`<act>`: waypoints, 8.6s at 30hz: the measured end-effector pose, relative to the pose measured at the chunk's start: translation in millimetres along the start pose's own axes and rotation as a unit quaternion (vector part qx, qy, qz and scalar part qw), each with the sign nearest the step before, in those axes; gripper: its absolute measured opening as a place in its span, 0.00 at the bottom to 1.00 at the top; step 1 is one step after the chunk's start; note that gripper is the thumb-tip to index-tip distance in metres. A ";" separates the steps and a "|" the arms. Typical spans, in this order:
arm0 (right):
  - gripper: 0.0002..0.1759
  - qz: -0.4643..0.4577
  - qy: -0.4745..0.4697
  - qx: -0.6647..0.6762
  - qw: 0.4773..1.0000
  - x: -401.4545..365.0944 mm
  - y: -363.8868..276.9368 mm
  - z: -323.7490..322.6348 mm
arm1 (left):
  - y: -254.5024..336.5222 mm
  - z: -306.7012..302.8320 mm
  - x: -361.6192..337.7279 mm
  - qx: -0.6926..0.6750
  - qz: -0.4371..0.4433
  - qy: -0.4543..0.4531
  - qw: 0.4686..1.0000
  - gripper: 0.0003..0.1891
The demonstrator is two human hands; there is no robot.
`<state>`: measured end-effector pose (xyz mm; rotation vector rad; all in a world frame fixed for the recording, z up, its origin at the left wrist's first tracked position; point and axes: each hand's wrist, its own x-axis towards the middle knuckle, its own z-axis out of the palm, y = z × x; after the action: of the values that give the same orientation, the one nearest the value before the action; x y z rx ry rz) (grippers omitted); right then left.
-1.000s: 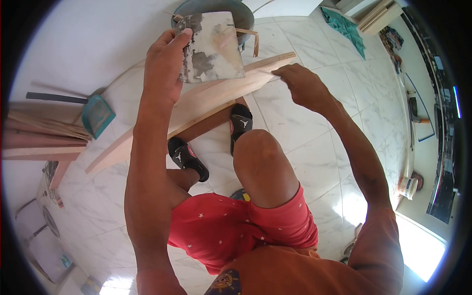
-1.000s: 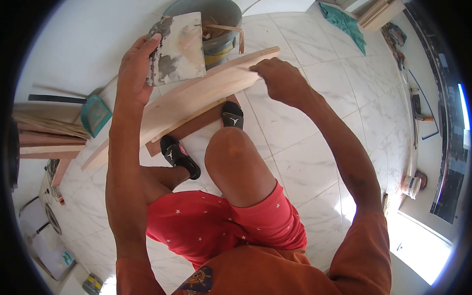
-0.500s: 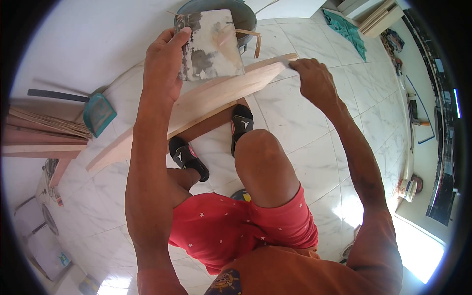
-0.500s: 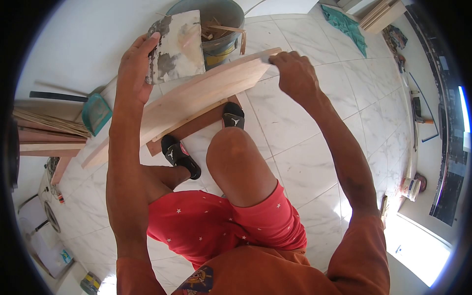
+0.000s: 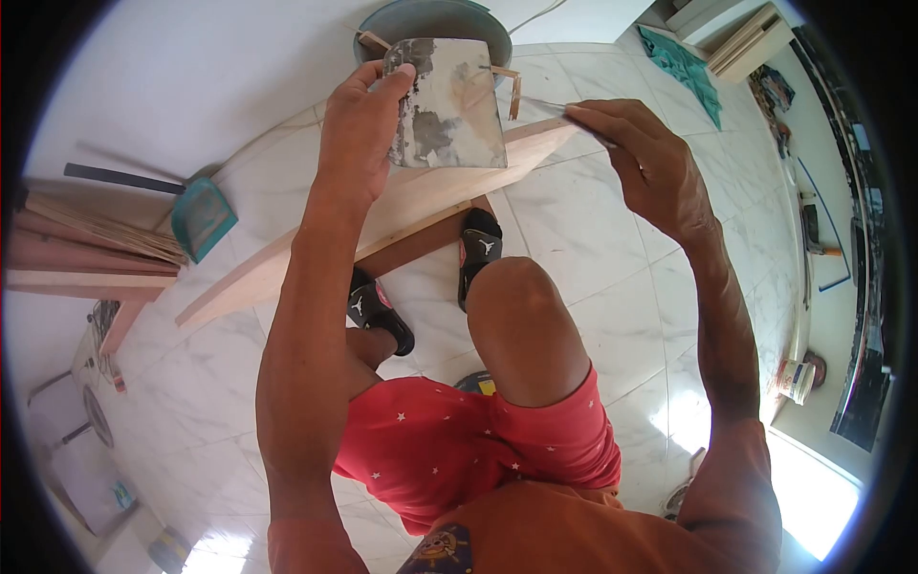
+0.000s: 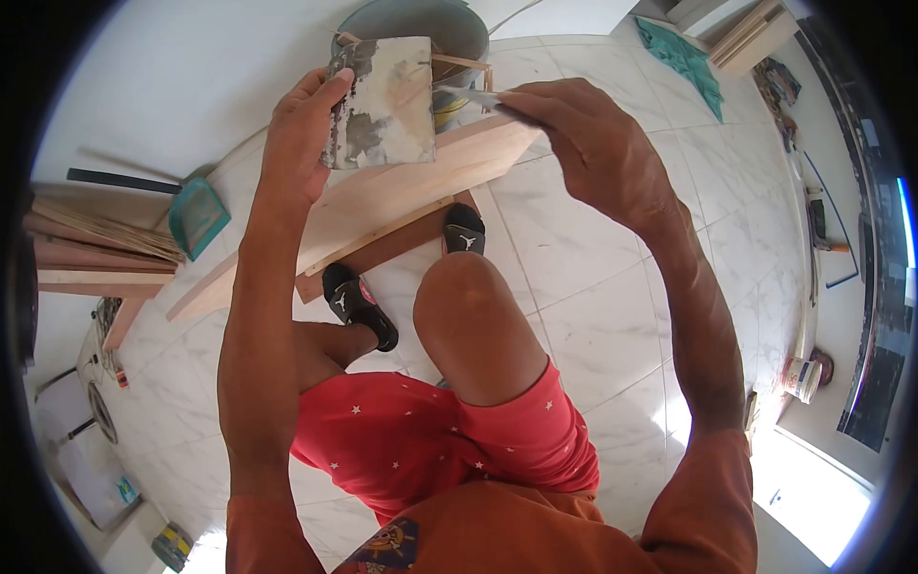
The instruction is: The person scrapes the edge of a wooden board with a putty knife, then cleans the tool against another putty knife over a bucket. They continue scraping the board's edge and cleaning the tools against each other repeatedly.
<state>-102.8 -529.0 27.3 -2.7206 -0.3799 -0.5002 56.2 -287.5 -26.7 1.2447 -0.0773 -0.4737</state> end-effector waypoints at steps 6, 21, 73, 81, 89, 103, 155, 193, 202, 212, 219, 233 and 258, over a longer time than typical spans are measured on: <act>0.24 -0.105 0.004 -0.063 0.992 16.7 -3.3 -0.5 | -5.9 9.0 0.7 0.050 0.015 -0.010 0.999 0.13; 0.15 -0.010 -0.150 0.053 0.987 8.2 23.6 -28.1 | -8.2 13.2 2.2 0.130 0.053 0.032 0.990 0.17; 0.23 -0.043 -0.114 -0.011 0.992 -6.9 8.5 -0.6 | -25.2 44.8 -0.1 0.174 0.062 0.022 0.983 0.16; 0.15 0.233 -0.123 0.032 0.964 -24.1 70.9 -17.3 | -23.7 30.0 12.3 0.149 0.070 0.079 0.983 0.15; 0.20 0.151 -0.058 -0.110 0.981 -44.1 110.3 30.0 | -21.0 18.8 15.6 0.133 0.058 0.058 0.988 0.16; 0.23 0.090 -0.048 -0.176 0.979 -59.2 104.3 47.2 | -18.4 18.7 13.7 0.092 0.047 0.041 0.994 0.15; 0.22 0.104 -0.134 -0.175 0.970 -32.7 56.3 81.0 | -4.8 11.8 4.7 0.050 0.046 0.050 0.996 0.16; 0.21 0.122 -0.110 -0.199 0.966 -38.9 46.6 84.7 | 10.6 -2.3 -10.1 0.027 0.076 0.075 0.994 0.17; 0.21 0.183 -0.035 -0.281 0.942 -54.2 90.3 46.0 | 22.8 -1.6 -25.9 0.014 0.064 0.070 0.995 0.16; 0.19 0.145 -0.131 -0.206 0.959 -47.7 28.3 71.8 | 28.8 5.4 -35.8 -0.012 0.096 0.087 0.991 0.16; 0.20 0.079 -0.137 -0.186 0.970 -33.5 -23.8 89.2 | 35.4 7.0 -45.1 -0.022 0.109 0.099 0.989 0.16; 0.25 -0.042 -0.191 0.034 0.980 -4.2 -94.9 98.0 | 58.9 -51.7 -93.0 -0.043 0.134 0.197 0.970 0.15; 0.20 -0.085 -0.170 -0.022 0.982 29.9 -171.5 150.3 | 67.3 -131.5 -128.0 -0.077 0.161 0.246 0.953 0.15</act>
<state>-86.6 -310.9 -44.0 -2.8315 -0.7012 -0.0826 2.1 -104.9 17.1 1.1374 0.1765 0.1187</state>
